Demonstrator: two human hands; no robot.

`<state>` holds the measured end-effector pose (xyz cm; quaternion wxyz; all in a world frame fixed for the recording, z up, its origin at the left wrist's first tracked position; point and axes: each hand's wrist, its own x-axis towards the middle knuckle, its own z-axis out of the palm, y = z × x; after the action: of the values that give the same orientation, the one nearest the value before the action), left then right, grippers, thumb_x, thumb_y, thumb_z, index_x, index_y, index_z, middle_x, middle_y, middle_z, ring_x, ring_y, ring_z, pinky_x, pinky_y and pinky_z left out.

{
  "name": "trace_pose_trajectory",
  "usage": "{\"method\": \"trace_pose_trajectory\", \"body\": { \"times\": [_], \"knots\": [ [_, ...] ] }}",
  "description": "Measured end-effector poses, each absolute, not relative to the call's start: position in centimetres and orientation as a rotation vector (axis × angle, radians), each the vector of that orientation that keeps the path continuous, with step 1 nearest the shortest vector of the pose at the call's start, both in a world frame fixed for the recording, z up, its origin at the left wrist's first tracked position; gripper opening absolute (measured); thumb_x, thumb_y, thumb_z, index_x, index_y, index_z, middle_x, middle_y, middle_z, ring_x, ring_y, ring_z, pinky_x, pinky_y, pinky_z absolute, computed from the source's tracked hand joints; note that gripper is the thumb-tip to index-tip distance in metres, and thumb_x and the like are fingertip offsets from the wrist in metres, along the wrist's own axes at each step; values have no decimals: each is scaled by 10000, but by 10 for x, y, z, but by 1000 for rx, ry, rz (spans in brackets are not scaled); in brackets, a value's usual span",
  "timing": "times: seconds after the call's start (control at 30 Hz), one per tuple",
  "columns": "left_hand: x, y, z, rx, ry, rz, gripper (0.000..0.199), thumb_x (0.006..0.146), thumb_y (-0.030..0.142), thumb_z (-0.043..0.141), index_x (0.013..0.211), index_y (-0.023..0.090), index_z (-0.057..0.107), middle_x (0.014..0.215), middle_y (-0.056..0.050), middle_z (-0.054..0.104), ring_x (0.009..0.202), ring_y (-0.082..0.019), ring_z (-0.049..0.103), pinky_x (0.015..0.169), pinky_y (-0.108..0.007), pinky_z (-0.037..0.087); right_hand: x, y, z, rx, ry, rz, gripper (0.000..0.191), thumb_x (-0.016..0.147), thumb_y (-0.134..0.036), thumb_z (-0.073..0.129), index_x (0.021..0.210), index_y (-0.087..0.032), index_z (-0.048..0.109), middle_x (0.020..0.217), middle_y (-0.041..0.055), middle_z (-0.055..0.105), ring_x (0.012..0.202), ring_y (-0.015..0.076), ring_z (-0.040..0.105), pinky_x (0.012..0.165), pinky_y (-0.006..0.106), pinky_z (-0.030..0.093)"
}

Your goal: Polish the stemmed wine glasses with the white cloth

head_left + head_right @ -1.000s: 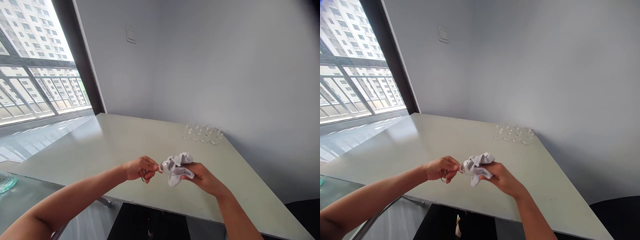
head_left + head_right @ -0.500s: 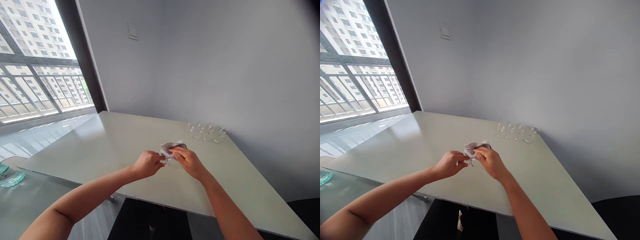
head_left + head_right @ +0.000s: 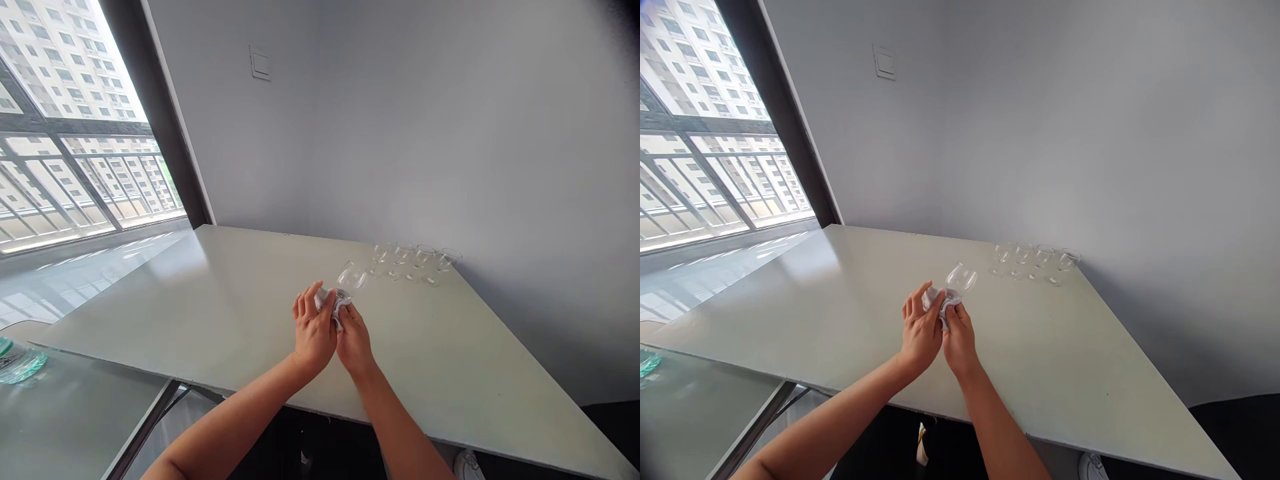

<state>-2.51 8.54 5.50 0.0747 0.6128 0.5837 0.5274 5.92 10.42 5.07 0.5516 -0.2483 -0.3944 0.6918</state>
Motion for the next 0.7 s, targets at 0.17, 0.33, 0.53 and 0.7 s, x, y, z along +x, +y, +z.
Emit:
{"method": "trace_pose_trajectory", "body": {
  "times": [0.17, 0.33, 0.53, 0.7],
  "knots": [
    [-47, 90, 84, 1216, 1120, 1297, 521, 793, 355, 524, 1278, 237, 374, 1224, -112, 507, 1080, -238, 494, 883, -403, 392, 81, 120, 50, -638, -836, 1788, 199, 740, -389, 590, 798, -200, 616, 731, 4, 601, 669, 143, 539, 602, 274, 441],
    [-54, 109, 96, 924, 924, 1221, 735, 681, 401, 662, 1277, 203, 279, 954, -114, 624, 828, -215, 613, 735, -374, 462, 75, 116, 45, -617, -713, 2065, 123, 691, -314, 641, 716, -197, 613, 673, -9, 591, 600, 122, 529, 524, 244, 428],
    [-53, 110, 85, 826, 973, 1367, 600, 674, 348, 683, 1141, 201, 336, 875, -71, 622, 810, -200, 628, 743, -349, 475, 86, 126, 36, -768, -663, 1951, 178, 670, -325, 661, 774, -184, 627, 739, 19, 625, 654, 147, 563, 570, 282, 467],
    [-57, 118, 80, 497, 867, 1640, 501, 707, 324, 660, 1056, 214, 319, 920, -55, 571, 905, -206, 618, 812, -350, 481, 93, 114, 37, -928, -1098, 1254, 299, 787, -440, 508, 960, -219, 613, 993, 59, 626, 962, 214, 549, 812, 355, 431]
  ]
}}
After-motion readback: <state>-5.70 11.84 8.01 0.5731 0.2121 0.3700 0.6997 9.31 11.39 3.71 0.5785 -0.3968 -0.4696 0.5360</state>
